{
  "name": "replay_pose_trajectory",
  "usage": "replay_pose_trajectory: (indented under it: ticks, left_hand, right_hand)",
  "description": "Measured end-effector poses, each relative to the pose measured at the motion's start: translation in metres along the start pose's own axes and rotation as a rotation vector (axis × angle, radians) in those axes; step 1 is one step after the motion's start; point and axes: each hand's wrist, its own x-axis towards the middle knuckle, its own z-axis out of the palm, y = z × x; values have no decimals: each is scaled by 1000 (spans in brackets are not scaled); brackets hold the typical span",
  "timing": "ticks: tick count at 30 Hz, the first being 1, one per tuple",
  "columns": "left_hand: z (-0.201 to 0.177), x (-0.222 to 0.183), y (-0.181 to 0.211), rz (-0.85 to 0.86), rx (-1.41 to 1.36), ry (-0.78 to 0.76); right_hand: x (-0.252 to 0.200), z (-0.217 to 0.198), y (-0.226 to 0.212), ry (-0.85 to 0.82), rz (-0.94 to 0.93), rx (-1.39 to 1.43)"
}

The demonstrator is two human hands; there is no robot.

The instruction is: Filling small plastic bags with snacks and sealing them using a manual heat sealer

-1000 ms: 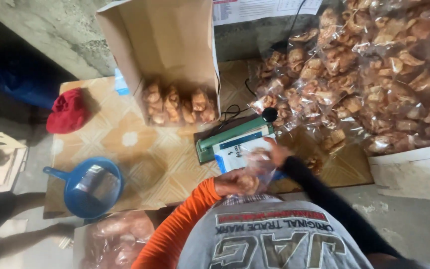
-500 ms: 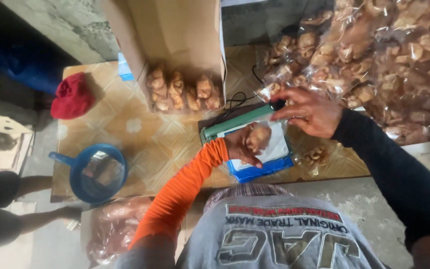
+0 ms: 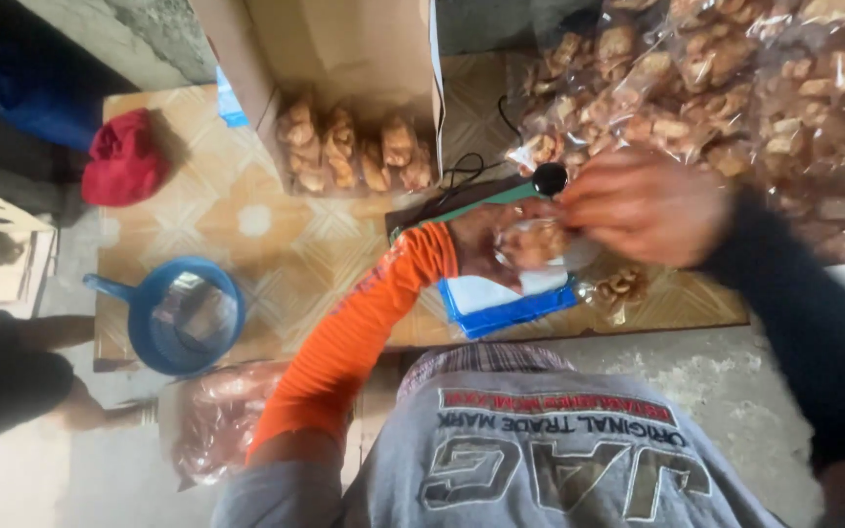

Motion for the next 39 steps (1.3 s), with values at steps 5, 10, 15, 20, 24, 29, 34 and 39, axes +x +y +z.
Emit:
replay_pose_trajectory:
  ticks: [5, 10, 15, 20, 24, 29, 34, 39]
  left_hand:
    - [26, -31, -31, -253, 323, 212]
    - [57, -60, -66, -251, 888, 270]
    - [70, -74, -77, -38, 1326, 595]
    - [74, -72, -63, -38, 997, 642]
    - [82, -72, -22, -12, 678, 713]
    - [91, -55, -45, -83, 797, 671]
    - [82, -46, -183, -86, 1143, 703]
    - [79, -44, -204, -111, 1408, 808]
  right_hand:
    - [-11, 155, 50, 68, 25, -369]
    - [-12, 149, 49, 40, 24, -341]
    - [-3, 125, 28, 36, -7, -261]
    - [-15, 127, 10, 114, 53, -276]
    - [-38, 101, -21, 148, 64, -262]
    - [-74, 126, 16, 469, 231, -400]
    - [-44, 234, 88, 395, 338, -481]
    - [-37, 277, 124, 387, 400, -466]
